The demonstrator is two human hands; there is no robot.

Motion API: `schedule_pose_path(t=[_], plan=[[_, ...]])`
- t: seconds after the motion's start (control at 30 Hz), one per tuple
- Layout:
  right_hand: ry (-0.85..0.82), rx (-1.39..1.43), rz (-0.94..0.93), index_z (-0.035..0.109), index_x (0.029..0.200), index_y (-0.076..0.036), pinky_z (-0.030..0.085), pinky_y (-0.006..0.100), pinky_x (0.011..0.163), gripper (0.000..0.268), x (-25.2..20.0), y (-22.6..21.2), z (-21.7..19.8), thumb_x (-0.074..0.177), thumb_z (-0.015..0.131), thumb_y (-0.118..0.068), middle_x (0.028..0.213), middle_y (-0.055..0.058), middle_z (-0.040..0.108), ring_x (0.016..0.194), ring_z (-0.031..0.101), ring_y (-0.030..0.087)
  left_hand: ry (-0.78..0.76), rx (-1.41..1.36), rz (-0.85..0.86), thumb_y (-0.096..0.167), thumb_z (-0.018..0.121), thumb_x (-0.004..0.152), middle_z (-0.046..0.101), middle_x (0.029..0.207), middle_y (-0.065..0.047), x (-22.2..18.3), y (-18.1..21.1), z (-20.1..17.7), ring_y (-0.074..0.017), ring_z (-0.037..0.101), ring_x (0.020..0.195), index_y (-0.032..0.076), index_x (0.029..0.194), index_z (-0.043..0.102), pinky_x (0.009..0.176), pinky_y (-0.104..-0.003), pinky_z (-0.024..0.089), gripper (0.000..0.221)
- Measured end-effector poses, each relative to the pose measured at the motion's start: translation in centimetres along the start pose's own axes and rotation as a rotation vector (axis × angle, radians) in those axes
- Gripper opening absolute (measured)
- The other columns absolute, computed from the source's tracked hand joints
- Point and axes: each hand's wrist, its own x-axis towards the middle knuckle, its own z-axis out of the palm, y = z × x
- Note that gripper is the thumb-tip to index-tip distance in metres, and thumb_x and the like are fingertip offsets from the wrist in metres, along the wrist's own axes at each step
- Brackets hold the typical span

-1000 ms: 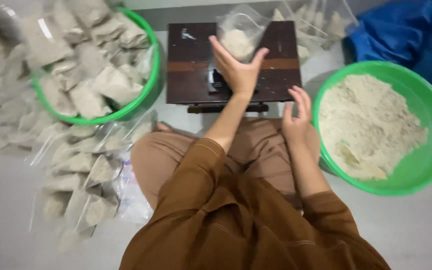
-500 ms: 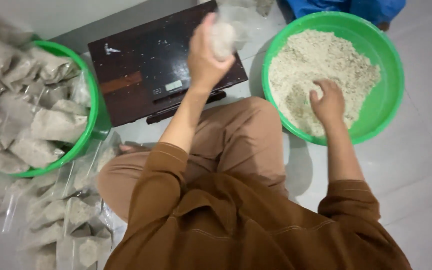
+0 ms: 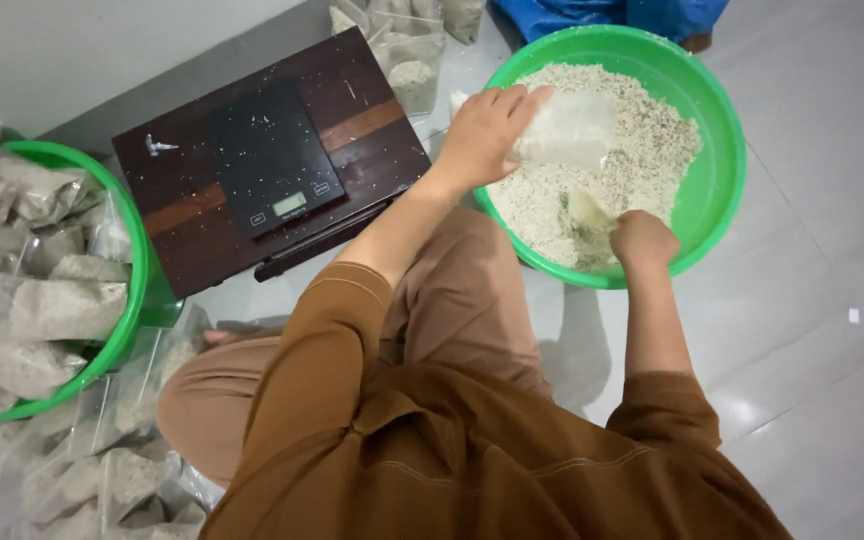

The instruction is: Portioning grain into small plastic bags using a scoop and a digital scale

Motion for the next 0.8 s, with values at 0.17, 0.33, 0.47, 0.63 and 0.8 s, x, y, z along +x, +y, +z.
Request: schedule_pose_path(t=[0.17, 0.33, 0.47, 0.63, 0.8], plan=[[0.192, 0.364, -0.002, 0.075, 0.112, -0.013, 0.052, 0.04, 0.067, 0.029, -4.2, -1.2, -4.4, 0.094, 0.062, -0.031, 0.091, 0.008, 0.073, 0.079, 0.066, 0.03, -0.127, 0.162, 0.058, 0.018, 0.08, 0.061, 0.052, 0.125, -0.005, 0.2, -1.1, 2.7, -0.027, 0.053, 0.102, 0.018, 0.143, 0.039, 0.086, -0.039, 0.045, 0.092], [0.216, 0.671, -0.052, 0.074, 0.111, -0.007, 0.05, 0.03, 0.064, 0.027, -5.3, -1.8, -4.3, 0.096, 0.063, -0.027, 0.081, 0.002, 0.072, 0.07, 0.065, 0.017, -0.019, 0.271, 0.193, 0.015, 0.063, 0.083, 0.056, 0.114, -0.009, 0.5, -1.8, 4.3, -0.0293, 0.054, 0.096, 0.015, 0.129, 0.049, 0.086, -0.048, 0.043, 0.048], [0.179, 0.736, -0.06, 0.074, 0.11, -0.006, 0.049, 0.028, 0.062, 0.024, -6.0, -2.8, -5.0, 0.097, 0.063, -0.024, 0.078, 0.003, 0.071, 0.066, 0.061, 0.015, 0.054, 0.461, 0.278, 0.016, 0.068, 0.076, 0.055, 0.104, -0.01, 0.9, -1.9, 4.9, -0.0276, 0.052, 0.085, 0.012, 0.124, 0.05, 0.08, -0.047, 0.044, 0.051], [0.194, 0.781, -0.118, 0.074, 0.107, -0.003, 0.049, 0.027, 0.061, 0.023, -5.6, -2.7, -4.1, 0.097, 0.064, -0.021, 0.076, 0.004, 0.07, 0.065, 0.06, 0.015, 0.049, 0.59, 0.306, 0.017, 0.067, 0.076, 0.053, 0.094, -0.01, 1.0, -2.2, 5.8, -0.0266, 0.051, 0.079, 0.012, 0.112, 0.053, 0.076, -0.047, 0.045, 0.04], [0.131, 0.776, -0.051, 0.074, 0.109, -0.007, 0.046, 0.026, 0.059, 0.024, -5.9, -3.3, -4.8, 0.096, 0.062, -0.023, 0.076, 0.001, 0.069, 0.062, 0.055, 0.012, -0.041, 0.555, 0.29, 0.017, 0.069, 0.075, 0.054, 0.1, -0.011, 0.6, -2.5, 6.2, -0.0287, 0.052, 0.084, 0.011, 0.122, 0.05, 0.079, -0.05, 0.044, 0.051]])
